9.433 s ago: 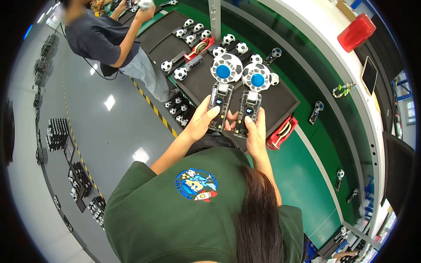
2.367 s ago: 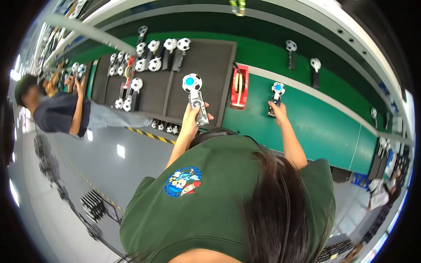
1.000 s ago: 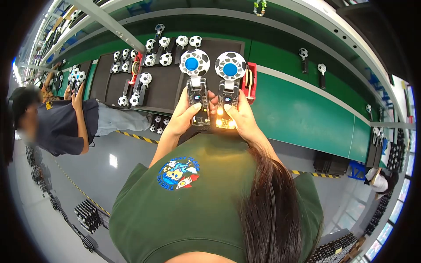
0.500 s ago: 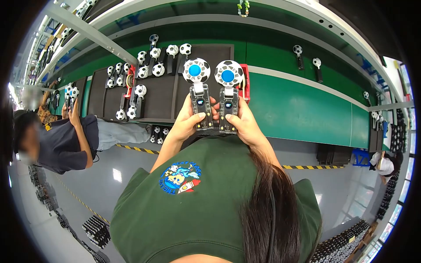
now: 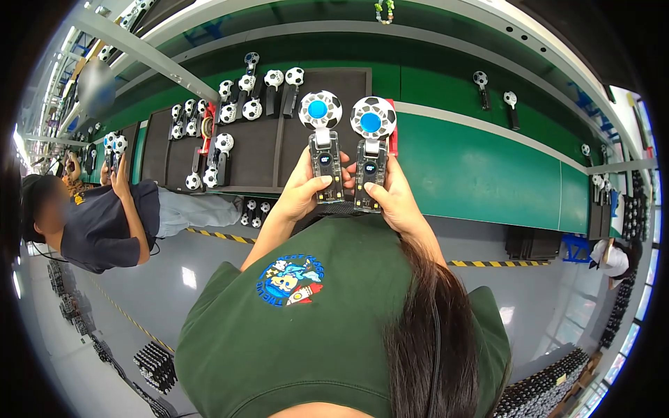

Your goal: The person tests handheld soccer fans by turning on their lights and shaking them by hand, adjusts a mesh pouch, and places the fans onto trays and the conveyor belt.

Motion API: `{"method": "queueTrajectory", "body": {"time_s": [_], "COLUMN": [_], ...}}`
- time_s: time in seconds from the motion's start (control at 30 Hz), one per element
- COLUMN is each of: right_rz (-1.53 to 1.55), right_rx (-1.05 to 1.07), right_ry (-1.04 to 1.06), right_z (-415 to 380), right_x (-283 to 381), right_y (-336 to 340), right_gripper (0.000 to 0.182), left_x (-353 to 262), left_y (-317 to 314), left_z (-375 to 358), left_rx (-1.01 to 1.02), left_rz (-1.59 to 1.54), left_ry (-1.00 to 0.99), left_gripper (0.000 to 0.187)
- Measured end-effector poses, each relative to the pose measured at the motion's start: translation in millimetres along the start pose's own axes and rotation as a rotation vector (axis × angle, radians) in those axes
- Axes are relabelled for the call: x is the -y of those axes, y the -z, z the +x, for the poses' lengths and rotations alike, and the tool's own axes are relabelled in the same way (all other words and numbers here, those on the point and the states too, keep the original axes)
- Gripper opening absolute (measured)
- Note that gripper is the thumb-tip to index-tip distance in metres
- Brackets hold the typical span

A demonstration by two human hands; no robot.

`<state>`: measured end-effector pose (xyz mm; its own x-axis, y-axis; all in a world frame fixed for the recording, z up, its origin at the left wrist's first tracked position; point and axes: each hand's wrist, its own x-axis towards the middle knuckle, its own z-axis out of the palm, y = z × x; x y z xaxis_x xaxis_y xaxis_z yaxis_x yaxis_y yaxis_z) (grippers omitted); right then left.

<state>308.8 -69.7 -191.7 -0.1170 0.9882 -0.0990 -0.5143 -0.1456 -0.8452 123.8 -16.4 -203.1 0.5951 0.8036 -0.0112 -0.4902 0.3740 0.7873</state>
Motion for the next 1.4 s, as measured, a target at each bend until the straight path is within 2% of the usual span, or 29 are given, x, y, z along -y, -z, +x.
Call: {"method": "queueTrajectory", "body": {"time_s": [0.13,0.27,0.33,0.47,0.53,0.6,0.67,0.7,0.77,0.8,0.83,0.9,0.93,1.0,1.03,1.1,1.13,1.17,1.2,1.27,1.3,1.4], "right_rz": [-0.01,-0.027,-0.074,-0.115,-0.112,-0.079,-0.186,-0.183,0.104,0.101,0.126,-0.075,-0.408,-0.205,-0.454,-0.04,-0.584,-1.049,-1.058,-1.665,-1.668,-1.099], "right_rx": [0.028,-0.021,-0.033,-0.034,0.002,0.011,0.035,0.048,0.069,0.129,0.088,0.159,-0.249,-0.355,-0.691,-0.261,-0.147,-0.031,-0.054,-0.511,-0.518,-0.49], "right_ry": [0.021,0.069,0.102,0.153,0.155,0.244,0.361,0.357,0.316,0.377,0.399,0.621,0.858,1.198,1.419,1.654,1.235,0.746,0.735,0.663,0.665,0.808], "right_z": [0.6,4.1,8.1,13.3,17.9,23.7,31.3,35.6,40.4,40.1,35.1,15.1,-1.7,-38.5,-57.7,-69.2,-64.2,-56.8,-61.8,-60.6,-58.8,-60.2], "right_x": [2.2,3.8,1.8,2.2,7.1,21.0,37.5,49.1,79.2,94.3,115.0,168.8,197.6,263.1,277.6,278.5,251.7,220.5,214.0,215.3,215.0,210.5], "right_y": [1.6,-1.8,-1.9,-2.5,-5.4,-14.3,-17.1,-13.2,2.7,9.1,14.0,57.2,64.1,99.2,101.8,110.4,75.4,36.1,28.0,24.2,27.6,40.3], "right_gripper": [0.055,0.054,0.053,0.054,0.055,0.059,0.058,0.058,0.055,0.056,0.061,0.072,0.083,0.09,0.091,0.096,0.09,0.084,0.084,0.064,0.064,0.053], "left_x": [0.9,8.1,7.6,-7.5,-15.8,-29.7,-58.7,-73.8,-110.4,-131.2,-150.8,-189.4,-207.9,-243.9,-252.7,-250.3,-229.4,-208.4,-202.4,-186.8,-182.0,-171.6], "left_y": [-5.0,0.1,5.7,6.5,3.9,2.5,2.9,4.8,8.4,10.6,21.6,37.3,47.0,58.0,44.8,27.5,24.0,19.7,17.4,11.5,8.8,-9.5], "left_z": [1.2,7.5,8.6,4.8,4.5,2.1,-4.1,-7.1,-23.9,-31.9,-43.7,-76.1,-97.1,-138.6,-149.7,-154.9,-144.8,-133.0,-129.6,-123.2,-119.4,-121.9], "left_rx": [-0.023,-0.212,-0.248,-0.282,-0.349,-0.416,-0.502,-0.566,-0.666,-0.709,-0.79,-1.005,-1.057,-1.165,-1.267,-1.359,-1.29,-1.127,-1.108,-1.005,-0.947,-0.788], "left_rz": [-0.022,-0.047,-0.044,-0.067,0.02,0.113,0.208,0.24,0.171,0.201,0.343,0.471,0.409,0.214,0.087,-0.116,0.506,1.065,1.059,0.89,0.814,0.597], "left_ry": [-0.029,-0.111,-0.173,-0.269,-0.426,-0.578,-0.694,-0.783,-0.862,-0.972,-1.049,-1.114,-1.13,-1.303,-1.406,-1.7,-1.428,-1.088,-1.073,-1.104,-1.121,-1.153], "left_gripper": [0.07,0.069,0.058,0.058,0.058,0.058,0.061,0.05,0.04,0.036,0.035,0.029,0.025,0.02,0.02,0.031,0.029,0.028,0.028,0.028,0.028,0.028]}}
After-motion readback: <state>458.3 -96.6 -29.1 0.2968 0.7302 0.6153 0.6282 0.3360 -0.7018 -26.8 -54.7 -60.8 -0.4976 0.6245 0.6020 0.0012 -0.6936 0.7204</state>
